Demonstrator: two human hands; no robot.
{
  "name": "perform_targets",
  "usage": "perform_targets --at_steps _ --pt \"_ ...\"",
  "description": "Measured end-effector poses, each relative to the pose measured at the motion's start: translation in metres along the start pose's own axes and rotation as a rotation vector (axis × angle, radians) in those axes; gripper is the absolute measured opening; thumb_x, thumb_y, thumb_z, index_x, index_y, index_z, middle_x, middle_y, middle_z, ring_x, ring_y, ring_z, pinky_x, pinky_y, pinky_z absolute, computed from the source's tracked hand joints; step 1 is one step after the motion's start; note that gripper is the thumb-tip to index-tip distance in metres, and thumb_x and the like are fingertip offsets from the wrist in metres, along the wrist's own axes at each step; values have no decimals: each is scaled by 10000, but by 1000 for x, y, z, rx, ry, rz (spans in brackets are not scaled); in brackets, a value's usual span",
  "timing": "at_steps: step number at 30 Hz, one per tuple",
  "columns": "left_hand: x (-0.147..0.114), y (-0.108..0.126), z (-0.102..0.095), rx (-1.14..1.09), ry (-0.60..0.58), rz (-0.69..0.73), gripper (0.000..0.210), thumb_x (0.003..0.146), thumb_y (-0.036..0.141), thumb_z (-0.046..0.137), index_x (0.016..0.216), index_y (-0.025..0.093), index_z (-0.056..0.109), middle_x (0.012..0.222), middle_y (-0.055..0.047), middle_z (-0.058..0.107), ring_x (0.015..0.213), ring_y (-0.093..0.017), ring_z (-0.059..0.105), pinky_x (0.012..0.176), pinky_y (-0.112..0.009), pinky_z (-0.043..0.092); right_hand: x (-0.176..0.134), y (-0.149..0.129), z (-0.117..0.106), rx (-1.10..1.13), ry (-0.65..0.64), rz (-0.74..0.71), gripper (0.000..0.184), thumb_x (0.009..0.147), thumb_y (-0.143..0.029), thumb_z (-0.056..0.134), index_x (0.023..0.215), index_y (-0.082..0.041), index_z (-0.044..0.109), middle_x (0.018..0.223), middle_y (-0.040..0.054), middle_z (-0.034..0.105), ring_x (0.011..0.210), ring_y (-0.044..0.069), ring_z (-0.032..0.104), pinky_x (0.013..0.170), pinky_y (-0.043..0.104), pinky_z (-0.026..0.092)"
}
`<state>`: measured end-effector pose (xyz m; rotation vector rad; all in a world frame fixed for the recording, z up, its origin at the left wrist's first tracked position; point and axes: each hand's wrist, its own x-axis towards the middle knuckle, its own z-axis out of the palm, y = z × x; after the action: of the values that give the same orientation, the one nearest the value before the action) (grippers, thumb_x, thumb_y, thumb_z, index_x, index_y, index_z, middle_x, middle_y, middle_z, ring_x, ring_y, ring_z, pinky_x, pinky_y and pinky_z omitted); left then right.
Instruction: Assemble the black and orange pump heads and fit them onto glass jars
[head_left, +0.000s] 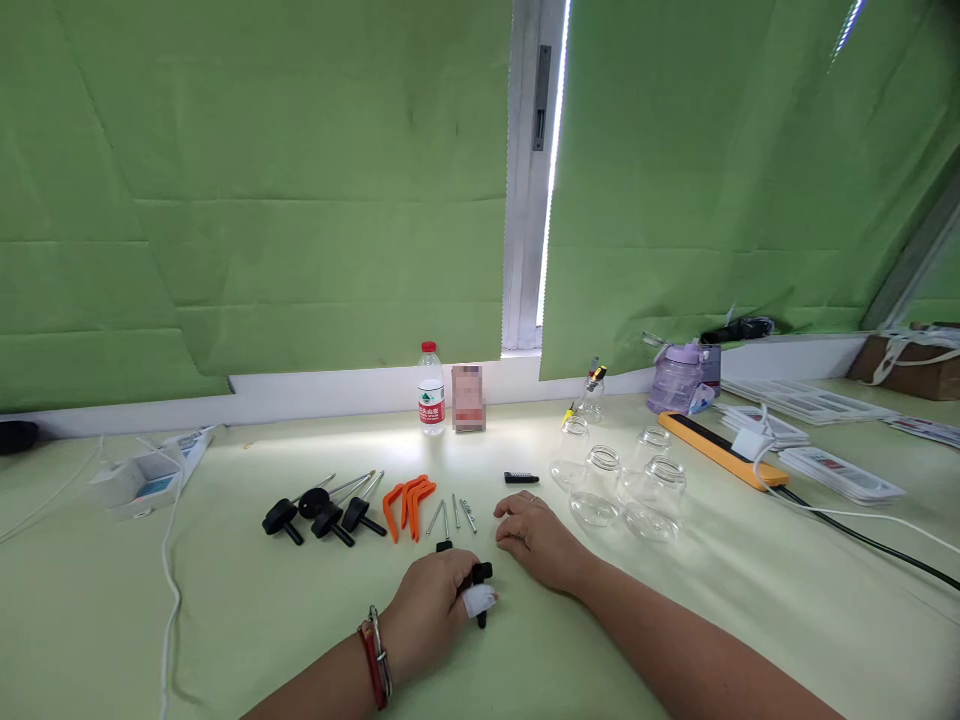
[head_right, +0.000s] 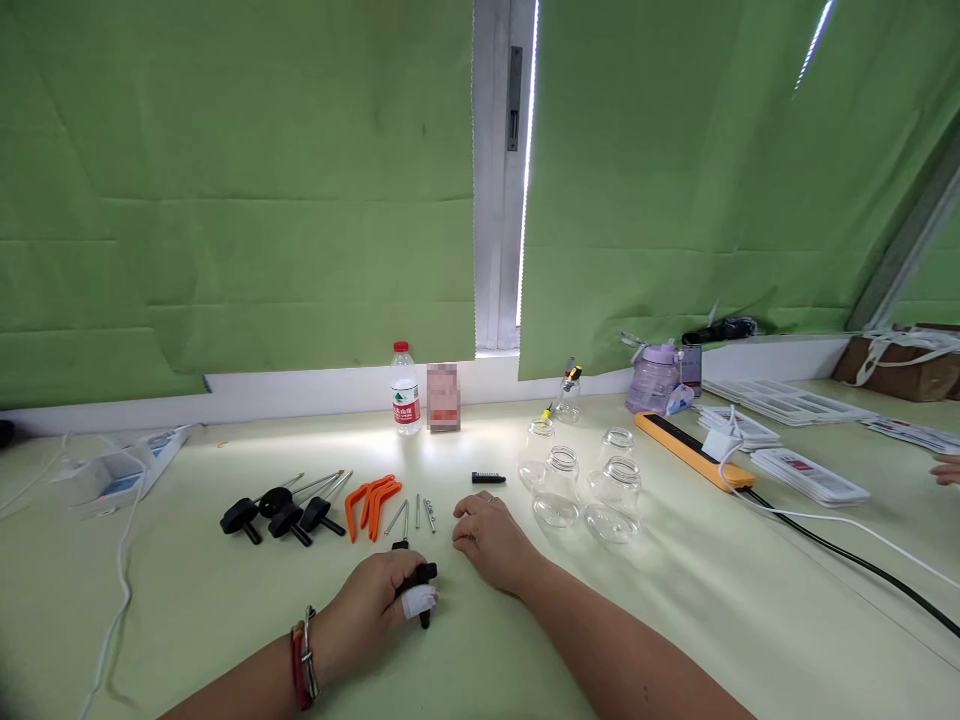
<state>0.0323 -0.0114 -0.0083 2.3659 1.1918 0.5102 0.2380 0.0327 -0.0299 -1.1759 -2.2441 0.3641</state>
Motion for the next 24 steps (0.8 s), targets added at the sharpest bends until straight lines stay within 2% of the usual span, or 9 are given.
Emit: perform_targets --at_steps 6,11,16,24 --pt "1 3 0 25 8 10 252 839 375 493 671 188 485 672 2 561 627 -145 497 558 -220 334 -3 -27 -5 350 94 30 141 822 -196 560 811 -224 698 989 43 613 948 174 553 858 316 431" --pt "2 -1 4 27 34 31 221 830 358 503 694 184 505 681 -1 575 618 -143 493 555 -222 334 -7 -45 -6 610 51 8 115 805 -193 583 785 -194 696 893 43 630 817 152 589 762 282 462" --pt "3 -3 5 14 37 34 220 830 362 508 710 179 530 695 -6 592 628 -145 501 565 -223 342 -8 -44 -4 656 30 -6 116 786 -160 592 782 -186 705 810 32 639 757 144 579 717 275 454" --pt "2 -1 5 -38 30 44 164 818 310 521 721 179 540 690 2 584 633 -140 491 573 -216 344 -8 -43 -4 683 28 8 132 753 -133 602 777 -183 722 787 36 644 734 145 585 695 275 458"
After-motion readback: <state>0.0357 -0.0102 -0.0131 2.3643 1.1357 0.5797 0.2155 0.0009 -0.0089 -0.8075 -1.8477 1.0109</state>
